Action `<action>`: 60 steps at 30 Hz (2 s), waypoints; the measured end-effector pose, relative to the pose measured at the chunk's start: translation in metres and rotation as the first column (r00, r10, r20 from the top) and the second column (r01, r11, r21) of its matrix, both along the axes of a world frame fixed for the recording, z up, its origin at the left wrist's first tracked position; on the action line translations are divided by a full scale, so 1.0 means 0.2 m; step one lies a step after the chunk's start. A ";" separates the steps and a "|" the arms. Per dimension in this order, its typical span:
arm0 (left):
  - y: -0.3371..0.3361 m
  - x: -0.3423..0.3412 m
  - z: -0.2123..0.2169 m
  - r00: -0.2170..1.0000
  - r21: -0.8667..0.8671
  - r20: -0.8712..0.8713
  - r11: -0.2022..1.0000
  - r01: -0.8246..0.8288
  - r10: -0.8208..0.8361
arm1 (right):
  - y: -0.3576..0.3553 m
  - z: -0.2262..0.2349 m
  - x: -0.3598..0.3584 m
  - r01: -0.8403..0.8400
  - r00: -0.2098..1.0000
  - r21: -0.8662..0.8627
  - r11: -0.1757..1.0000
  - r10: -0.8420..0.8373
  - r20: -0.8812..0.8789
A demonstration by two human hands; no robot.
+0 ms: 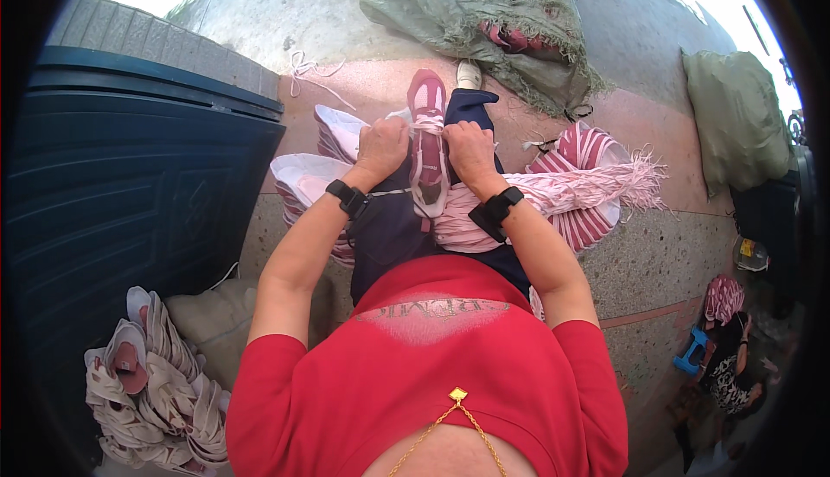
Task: The person sits on the ground and ties a long pink rope around a pink sandal using both hands. They pull the rope through loops, tighten it, and adjust the knot repeatedly. The person also handles a bundle of pink rope and another sandal during the process.
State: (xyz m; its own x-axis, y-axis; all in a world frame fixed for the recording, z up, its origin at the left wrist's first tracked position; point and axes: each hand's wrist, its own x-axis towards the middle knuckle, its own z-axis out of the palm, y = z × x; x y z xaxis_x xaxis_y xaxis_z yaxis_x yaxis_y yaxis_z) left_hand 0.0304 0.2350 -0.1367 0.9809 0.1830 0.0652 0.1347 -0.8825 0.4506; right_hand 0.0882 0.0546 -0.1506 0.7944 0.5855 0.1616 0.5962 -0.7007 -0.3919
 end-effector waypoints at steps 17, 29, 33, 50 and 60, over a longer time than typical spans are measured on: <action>-0.16 -0.08 0.15 1.000 0.243 -0.001 0.970 0.000 0.000 | -0.01 0.07 -0.06 0.042 0.987 -0.123 0.992 -0.060 -0.151; -0.18 0.48 0.15 0.922 -0.335 -0.204 0.908 0.251 -0.330 | 0.02 -0.03 -0.13 0.276 0.944 0.490 0.827 -0.135 -0.302; -0.27 0.60 0.14 0.627 -0.344 -0.675 0.918 0.199 -0.389 | 0.05 -0.09 -0.12 0.149 0.988 0.572 0.806 -0.148 -0.050; -0.17 0.66 0.16 0.720 -0.627 -0.644 0.718 -0.304 -0.258 | 0.14 -0.08 -0.09 0.216 0.937 0.370 0.903 -0.299 0.180; -0.09 0.73 0.06 0.622 -0.575 -0.713 0.778 -0.254 -0.323 | 0.15 0.60 0.11 0.320 0.920 0.825 0.467 -0.361 -0.152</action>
